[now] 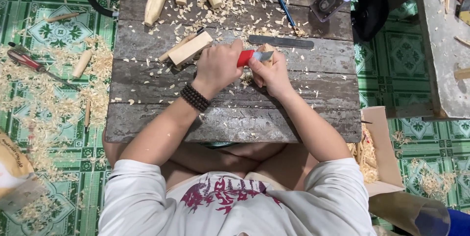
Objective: Carving a small wooden figurine using a hand knife at a workbench.
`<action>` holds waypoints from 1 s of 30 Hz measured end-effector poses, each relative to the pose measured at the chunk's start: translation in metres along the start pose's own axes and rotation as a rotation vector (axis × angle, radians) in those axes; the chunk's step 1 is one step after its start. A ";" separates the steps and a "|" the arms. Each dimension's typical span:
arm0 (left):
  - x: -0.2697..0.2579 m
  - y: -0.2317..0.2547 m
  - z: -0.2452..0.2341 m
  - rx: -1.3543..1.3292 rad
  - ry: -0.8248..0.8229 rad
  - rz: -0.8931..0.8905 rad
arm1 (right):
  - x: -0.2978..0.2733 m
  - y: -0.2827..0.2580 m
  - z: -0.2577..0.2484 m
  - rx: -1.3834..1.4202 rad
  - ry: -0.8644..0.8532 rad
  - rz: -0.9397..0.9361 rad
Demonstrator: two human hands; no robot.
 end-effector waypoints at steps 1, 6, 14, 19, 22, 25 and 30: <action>0.000 0.002 -0.001 0.001 0.002 -0.002 | 0.000 -0.001 0.003 -0.001 -0.003 0.000; 0.001 0.003 0.006 -0.029 -0.005 -0.045 | -0.001 0.000 0.010 0.048 0.069 0.009; 0.000 -0.007 -0.017 -0.068 -0.097 0.088 | 0.004 0.013 -0.006 0.209 -0.161 0.110; 0.002 -0.005 0.000 -0.042 -0.103 0.067 | 0.003 0.018 -0.008 0.178 -0.138 0.098; 0.000 -0.006 0.026 0.038 -0.015 -0.026 | 0.003 0.024 -0.006 0.120 -0.016 0.082; 0.000 -0.002 0.024 0.020 0.029 -0.029 | 0.003 0.022 -0.003 0.143 0.000 0.080; 0.001 -0.006 0.002 -0.100 -0.008 0.111 | 0.005 -0.012 0.006 0.145 -0.217 0.100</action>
Point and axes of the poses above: each hand's wrist, its own x-axis towards the middle knuckle, its own z-axis out of the palm, y = z × x, the point moved 1 cm from there along x, towards the middle knuckle, and after that the axes turned 7 degrees about z, right-handed, at the moved point
